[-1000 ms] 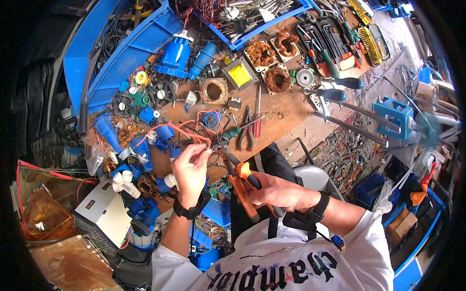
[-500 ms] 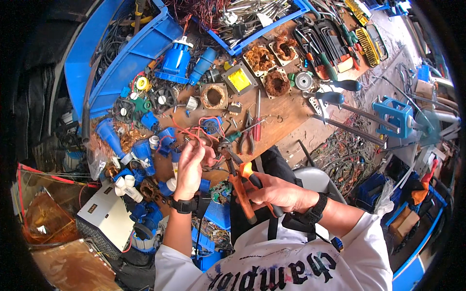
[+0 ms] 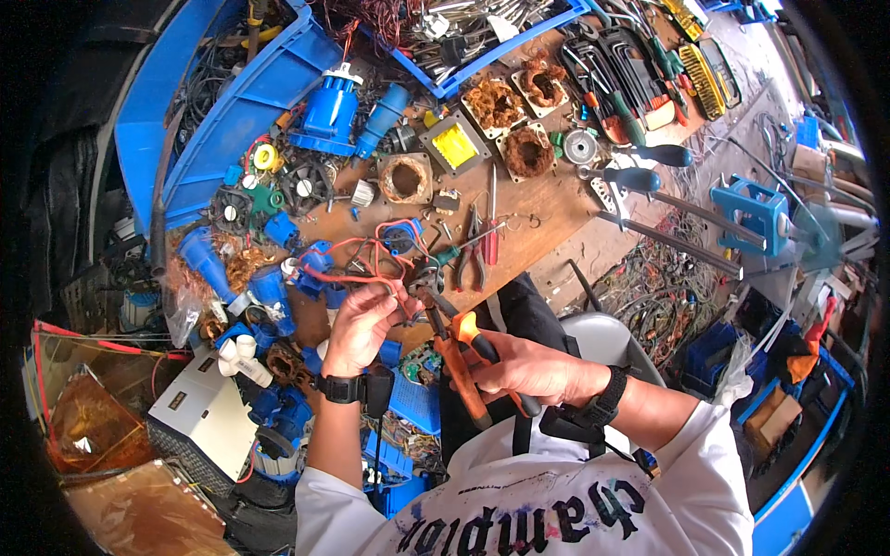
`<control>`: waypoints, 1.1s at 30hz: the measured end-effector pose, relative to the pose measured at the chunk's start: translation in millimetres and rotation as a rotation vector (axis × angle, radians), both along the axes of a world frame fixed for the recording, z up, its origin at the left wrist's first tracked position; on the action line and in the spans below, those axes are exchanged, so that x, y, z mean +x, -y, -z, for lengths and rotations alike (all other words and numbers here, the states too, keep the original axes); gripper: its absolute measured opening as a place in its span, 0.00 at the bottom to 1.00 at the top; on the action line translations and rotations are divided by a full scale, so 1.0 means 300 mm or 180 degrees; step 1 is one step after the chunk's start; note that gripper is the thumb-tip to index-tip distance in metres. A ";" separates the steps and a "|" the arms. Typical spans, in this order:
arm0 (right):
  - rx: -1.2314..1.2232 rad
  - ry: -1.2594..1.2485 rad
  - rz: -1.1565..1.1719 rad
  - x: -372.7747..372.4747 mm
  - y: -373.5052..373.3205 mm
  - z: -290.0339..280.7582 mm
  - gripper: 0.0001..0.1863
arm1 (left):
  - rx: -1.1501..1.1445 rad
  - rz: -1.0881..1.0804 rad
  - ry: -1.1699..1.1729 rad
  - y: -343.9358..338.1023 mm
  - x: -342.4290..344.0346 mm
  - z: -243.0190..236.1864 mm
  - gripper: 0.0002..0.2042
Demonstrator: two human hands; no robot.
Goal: The person holds a small black electronic component with red and black wires, manipulating the wires with both hands. They use orange-handled pliers to strip the insulation from the wire ends and then twist the exposed copper strands. The person continues to separate and arrange the wires throughout the clip.
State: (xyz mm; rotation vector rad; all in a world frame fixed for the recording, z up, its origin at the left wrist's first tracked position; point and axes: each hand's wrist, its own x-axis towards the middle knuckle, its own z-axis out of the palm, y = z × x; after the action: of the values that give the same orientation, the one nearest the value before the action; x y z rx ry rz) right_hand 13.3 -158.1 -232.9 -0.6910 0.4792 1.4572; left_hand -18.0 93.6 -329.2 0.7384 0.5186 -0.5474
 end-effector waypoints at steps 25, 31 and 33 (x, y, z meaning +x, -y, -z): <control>0.0033 0.0184 -0.0571 -0.023 0.016 0.013 0.34 | 0.0605 0.0168 -0.0196 0.023 -0.009 -0.007 0.09; -0.0079 0.0506 -0.0892 -0.020 0.017 0.016 0.32 | 0.0785 0.0322 -0.0021 0.024 -0.024 0.016 0.10; -0.0114 0.0543 -0.0982 -0.013 0.016 0.007 0.32 | 0.0853 0.0365 0.0091 0.033 -0.014 0.005 0.11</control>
State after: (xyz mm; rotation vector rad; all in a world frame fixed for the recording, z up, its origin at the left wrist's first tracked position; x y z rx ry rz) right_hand 9.5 -162.9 -234.9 -0.9405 0.2743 1.6623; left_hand -22.1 83.7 -330.5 1.0347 0.5309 -0.5794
